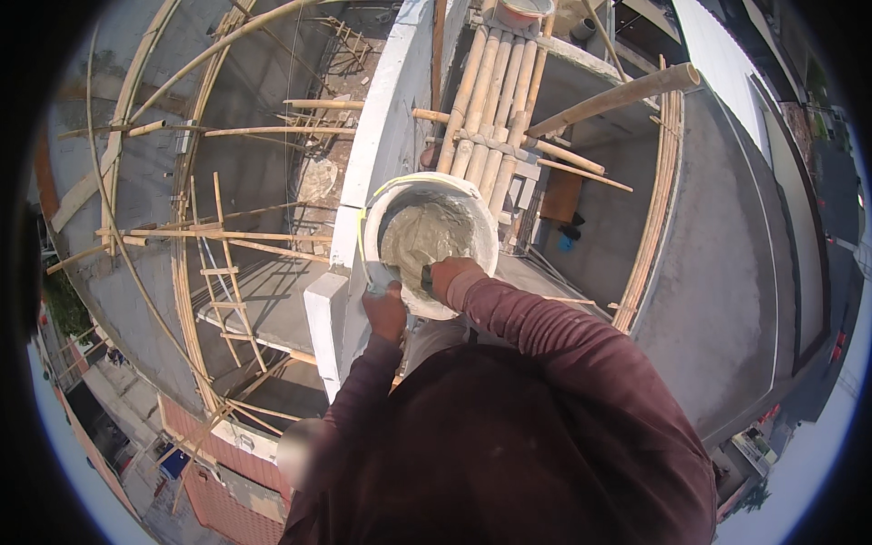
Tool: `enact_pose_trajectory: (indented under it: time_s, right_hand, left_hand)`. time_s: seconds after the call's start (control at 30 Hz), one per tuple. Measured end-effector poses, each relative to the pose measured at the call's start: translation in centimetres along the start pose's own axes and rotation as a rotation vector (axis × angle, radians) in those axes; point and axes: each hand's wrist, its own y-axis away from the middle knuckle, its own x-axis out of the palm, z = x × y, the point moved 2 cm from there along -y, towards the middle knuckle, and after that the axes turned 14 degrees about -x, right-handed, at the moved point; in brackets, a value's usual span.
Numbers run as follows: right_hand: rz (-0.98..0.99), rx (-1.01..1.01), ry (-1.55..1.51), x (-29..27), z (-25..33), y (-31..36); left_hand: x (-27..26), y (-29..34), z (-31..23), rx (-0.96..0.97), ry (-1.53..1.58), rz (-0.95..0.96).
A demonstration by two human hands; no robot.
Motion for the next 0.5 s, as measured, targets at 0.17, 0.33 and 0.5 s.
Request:
enact_pose_trajectory:
  time_s: [0.17,0.33,0.5]
  right_hand:
    - [-0.109,0.06,-0.132,-3.4,-2.4,0.0]
    - [-0.074,0.055,-0.14,-1.7,-1.7,-0.2]
    - [0.025,0.055,-0.004,-1.3,-0.9,0.0]
  left_hand:
    - [-0.9,1.5,-1.1,-0.062,0.089,-0.024]
    - [0.0,-0.2,1.6,0.044,0.113,-0.072]
    - [0.5,-0.8,2.6,0.004,0.107,-0.038]
